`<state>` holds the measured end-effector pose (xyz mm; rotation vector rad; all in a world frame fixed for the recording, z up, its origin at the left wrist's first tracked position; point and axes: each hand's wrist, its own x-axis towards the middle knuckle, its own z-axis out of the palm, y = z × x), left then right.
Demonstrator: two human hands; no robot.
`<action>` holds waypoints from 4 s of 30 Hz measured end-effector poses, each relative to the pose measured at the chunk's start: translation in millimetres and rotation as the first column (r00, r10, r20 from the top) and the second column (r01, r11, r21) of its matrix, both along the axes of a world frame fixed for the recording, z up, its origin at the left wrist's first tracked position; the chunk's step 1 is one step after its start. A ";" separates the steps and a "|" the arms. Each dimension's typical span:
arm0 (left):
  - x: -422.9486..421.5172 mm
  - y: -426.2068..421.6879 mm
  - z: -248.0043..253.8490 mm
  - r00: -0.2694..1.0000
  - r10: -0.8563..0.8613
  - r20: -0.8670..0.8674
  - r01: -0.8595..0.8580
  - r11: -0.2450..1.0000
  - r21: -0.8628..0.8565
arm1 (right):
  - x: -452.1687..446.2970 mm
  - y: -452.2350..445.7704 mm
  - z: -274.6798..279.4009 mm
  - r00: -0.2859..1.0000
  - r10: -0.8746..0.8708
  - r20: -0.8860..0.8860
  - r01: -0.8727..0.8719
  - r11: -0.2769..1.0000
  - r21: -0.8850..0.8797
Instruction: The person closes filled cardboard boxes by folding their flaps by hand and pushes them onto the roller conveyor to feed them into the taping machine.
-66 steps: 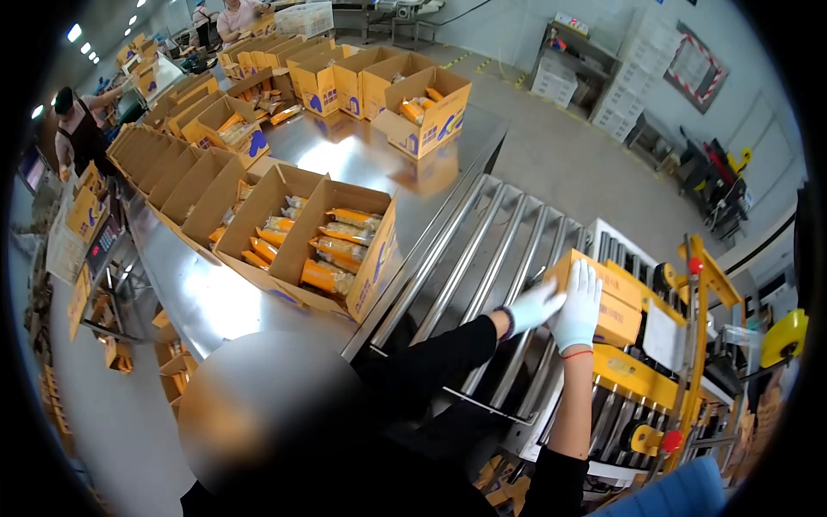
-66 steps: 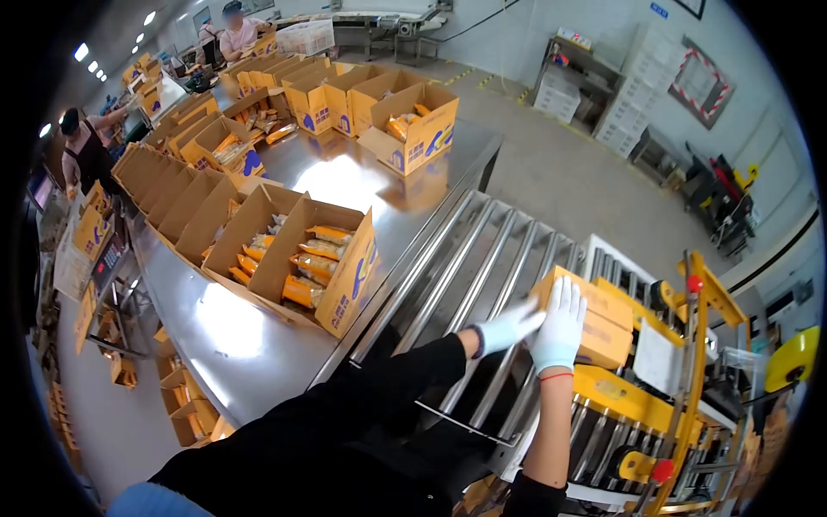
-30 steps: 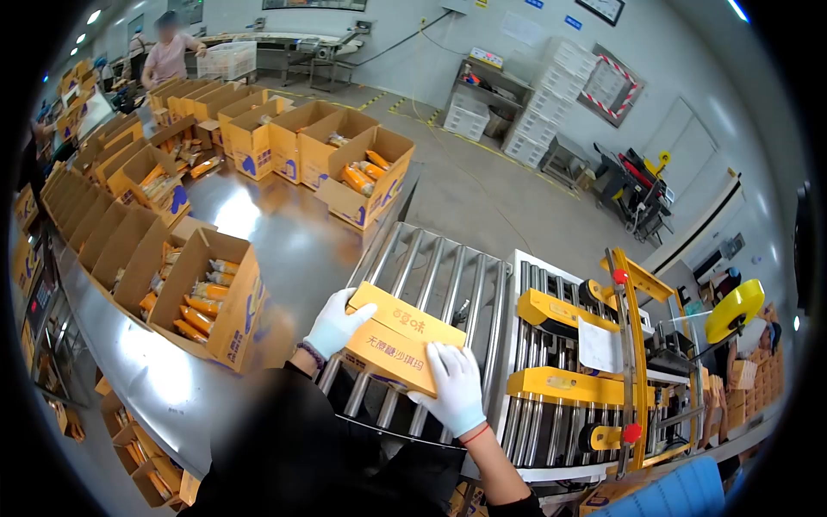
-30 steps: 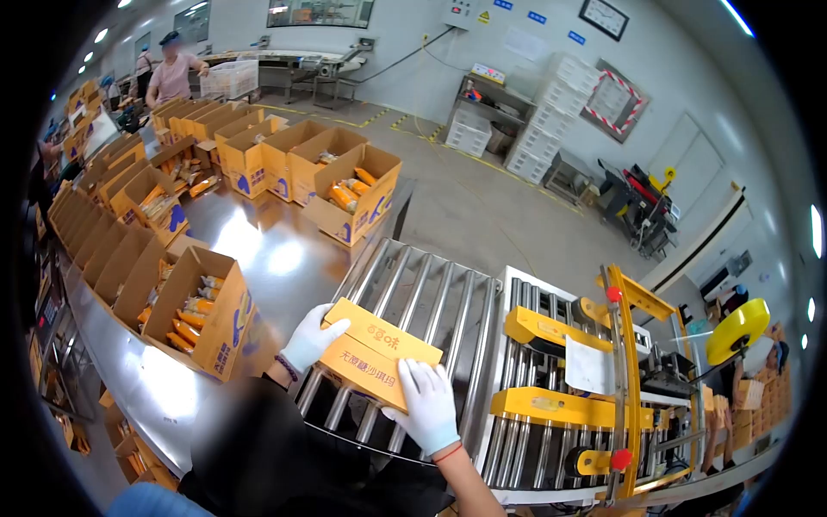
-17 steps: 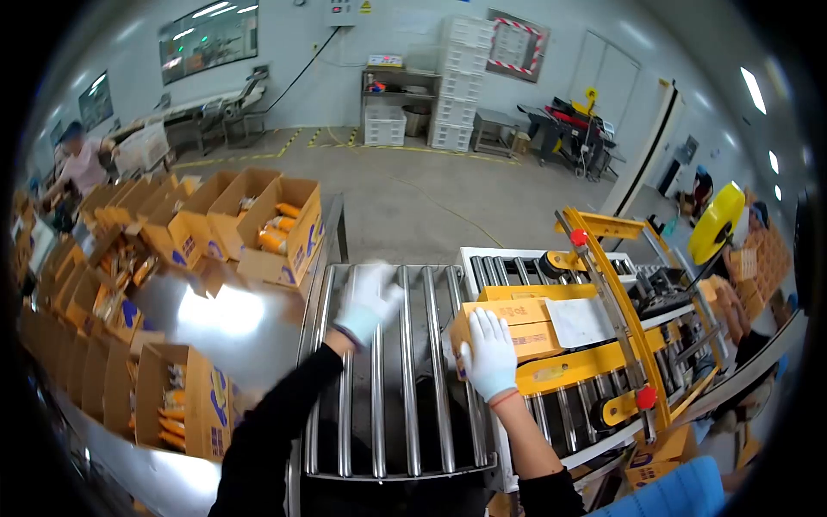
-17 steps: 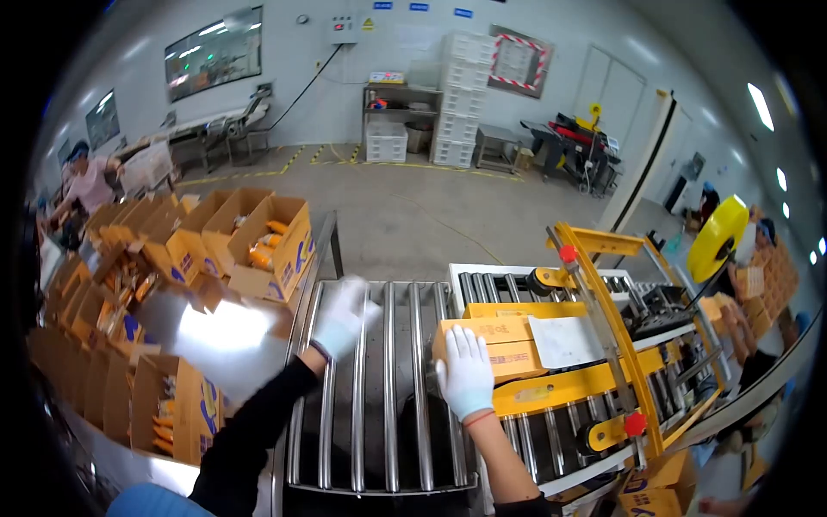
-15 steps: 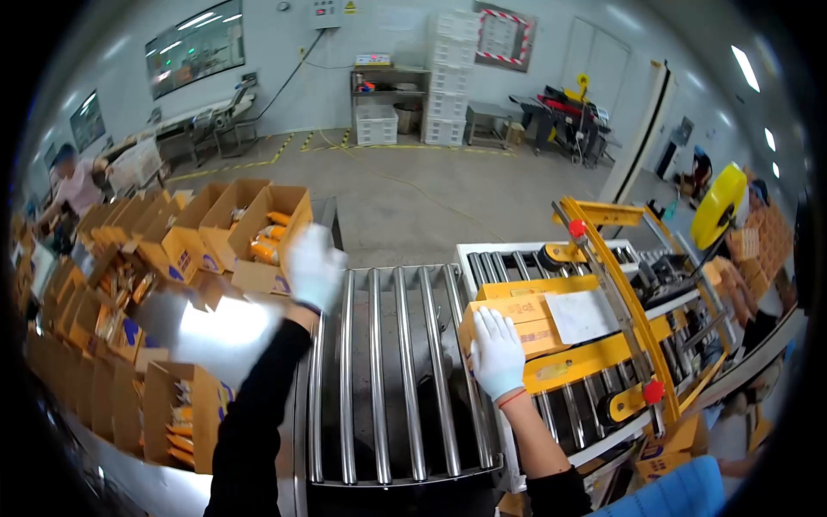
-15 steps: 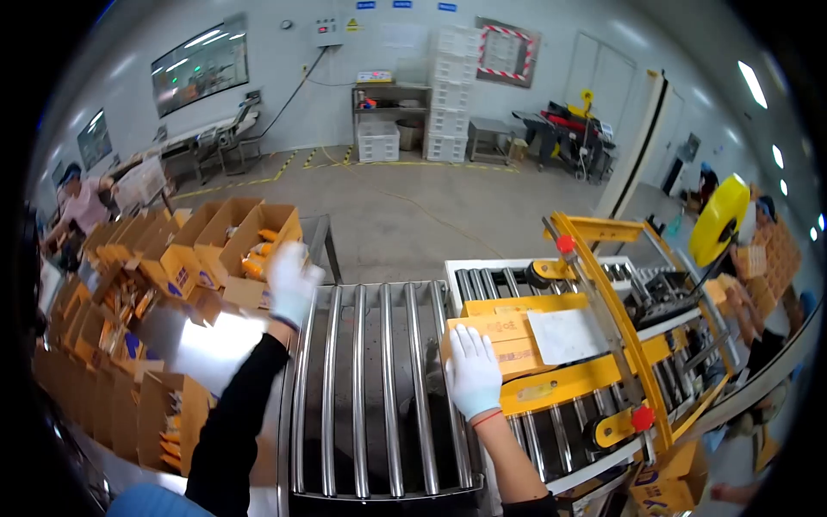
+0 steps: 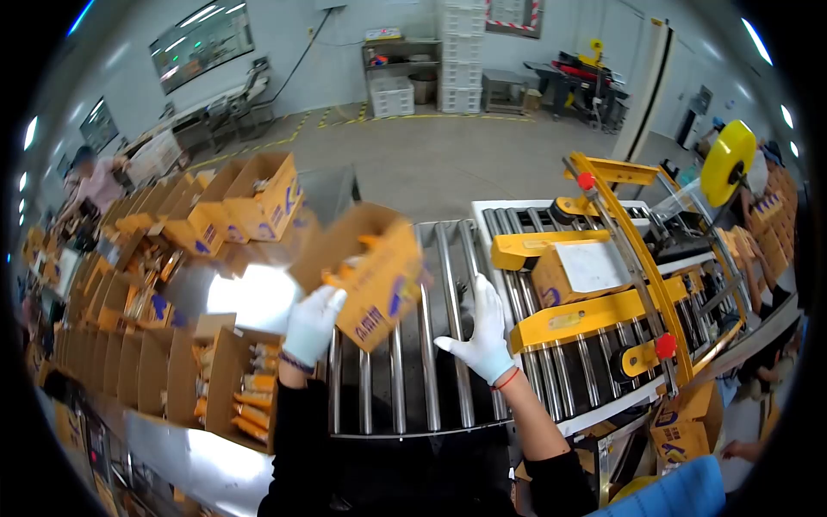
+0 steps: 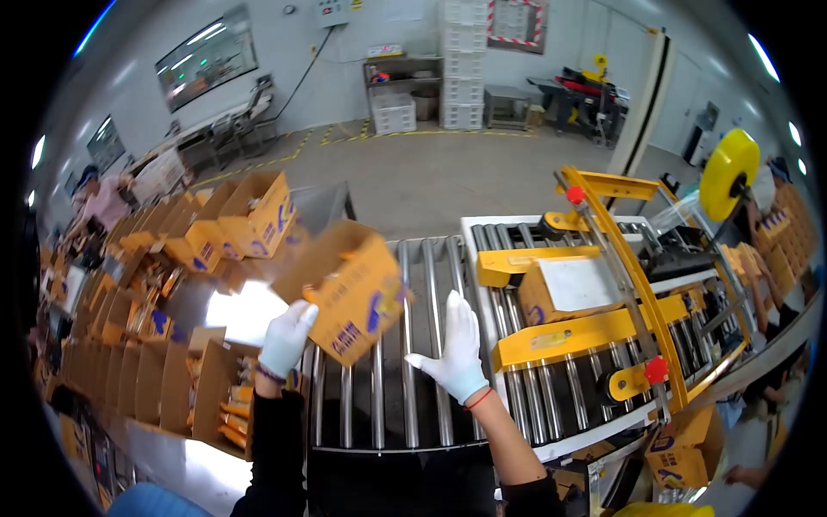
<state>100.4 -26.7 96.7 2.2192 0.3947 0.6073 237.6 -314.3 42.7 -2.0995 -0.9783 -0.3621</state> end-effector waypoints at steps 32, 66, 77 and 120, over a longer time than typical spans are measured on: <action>137.4 -153.0 -92.8 0.988 -0.052 0.147 0.094 0.951 -0.295 | 62.1 20.3 -16.3 0.876 0.037 0.482 0.234 0.840 -0.490; 26.2 57.8 -70.8 0.999 -0.023 0.041 0.003 0.899 0.438 | -32.3 85.8 42.7 0.957 0.241 0.163 -0.194 0.946 -0.259; 17.2 -2.4 -71.6 0.991 -0.100 0.086 0.129 0.867 -0.481 | -31.3 35.9 10.0 0.971 0.179 0.157 -0.106 0.915 -0.390; -32.5 38.3 -50.9 0.966 0.252 -0.061 -0.184 0.831 0.525 | -47.6 105.4 39.8 0.877 0.407 0.254 -0.314 0.888 -0.337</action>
